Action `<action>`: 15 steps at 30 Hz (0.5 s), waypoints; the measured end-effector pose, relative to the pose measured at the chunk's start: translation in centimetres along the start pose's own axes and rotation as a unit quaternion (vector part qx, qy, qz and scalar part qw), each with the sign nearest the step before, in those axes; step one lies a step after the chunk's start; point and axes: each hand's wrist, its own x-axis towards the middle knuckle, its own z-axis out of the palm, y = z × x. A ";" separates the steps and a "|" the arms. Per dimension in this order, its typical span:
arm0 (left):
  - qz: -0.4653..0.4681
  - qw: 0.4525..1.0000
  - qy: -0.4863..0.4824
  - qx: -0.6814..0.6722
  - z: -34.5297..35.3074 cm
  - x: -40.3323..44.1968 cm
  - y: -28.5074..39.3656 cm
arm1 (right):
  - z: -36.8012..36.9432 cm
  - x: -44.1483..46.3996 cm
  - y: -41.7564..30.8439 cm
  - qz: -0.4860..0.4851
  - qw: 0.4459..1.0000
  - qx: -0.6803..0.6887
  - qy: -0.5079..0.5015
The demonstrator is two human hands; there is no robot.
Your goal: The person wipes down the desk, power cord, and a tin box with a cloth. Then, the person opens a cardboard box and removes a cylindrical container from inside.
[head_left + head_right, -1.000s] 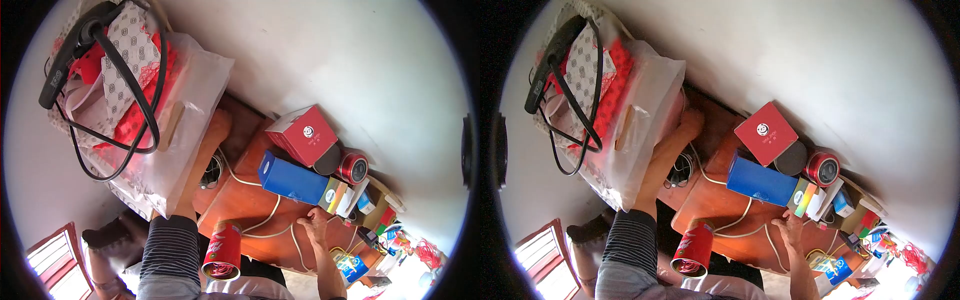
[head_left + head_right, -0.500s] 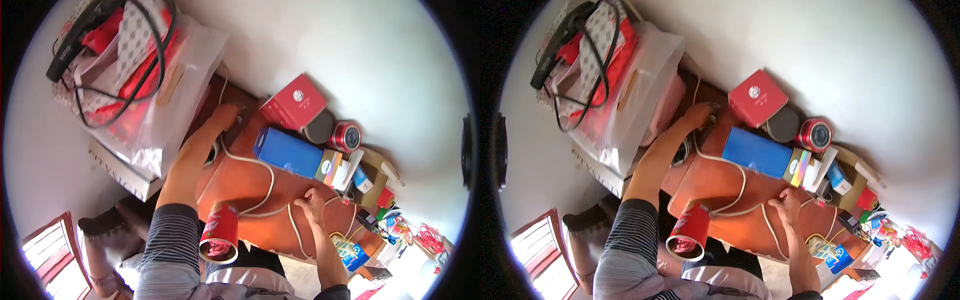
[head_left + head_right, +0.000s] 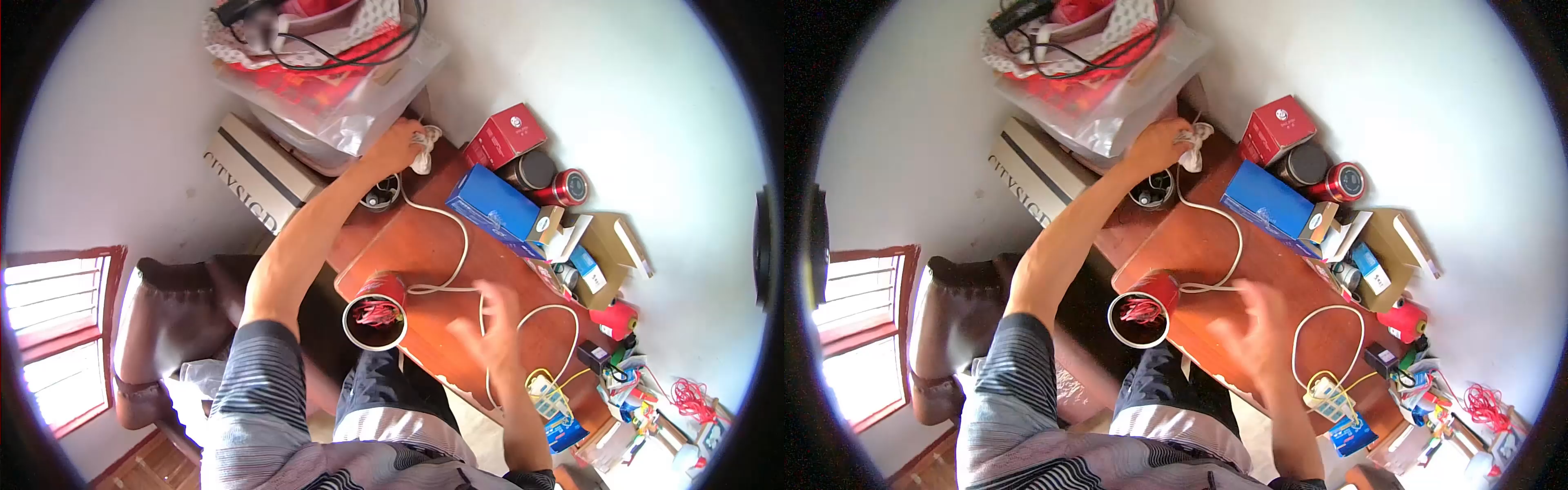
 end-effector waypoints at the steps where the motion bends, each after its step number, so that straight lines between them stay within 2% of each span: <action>1: -0.019 0.997 0.054 -0.041 -0.9 -2.3 0.3 | 0.9 -0.4 -3.6 -0.098 0.993 -0.049 -0.044; 2: -0.035 0.990 0.109 -0.086 -1.7 -4.4 0.7 | 2.1 -0.7 -6.5 -0.192 0.972 -0.104 -0.085; 4: -0.132 0.981 0.065 -0.130 -5.5 -8.9 2.6 | 5.1 -1.1 -8.5 -0.240 0.939 -0.162 -0.182; 5: -0.129 0.971 0.127 -0.157 -6.2 -11.7 2.7 | 6.3 -1.2 -8.8 -0.253 0.923 -0.207 -0.205; 6: -0.128 0.957 0.186 -0.183 -6.6 -14.7 2.7 | 7.3 -1.0 -8.9 -0.257 0.913 -0.246 -0.200; 7: -0.162 0.933 0.204 -0.247 -7.7 -17.4 3.5 | 8.1 -0.7 -8.7 -0.260 0.902 -0.284 -0.195; 9: -0.211 0.864 0.232 -0.394 -9.4 -22.8 4.6 | 10.0 -0.1 -6.8 -0.271 0.906 -0.267 -0.187; 11: -0.262 0.812 0.260 -0.452 -8.9 -27.8 3.8 | 10.5 0.3 -6.3 -0.288 0.905 -0.252 -0.187; 13: -0.264 0.770 0.292 -0.503 -6.7 -32.5 2.1 | 9.9 0.8 -6.6 -0.281 0.919 -0.220 -0.167; 15: -0.305 0.717 0.321 -0.539 -5.1 -36.3 1.9 | 7.5 1.1 -8.9 -0.249 0.931 -0.211 -0.162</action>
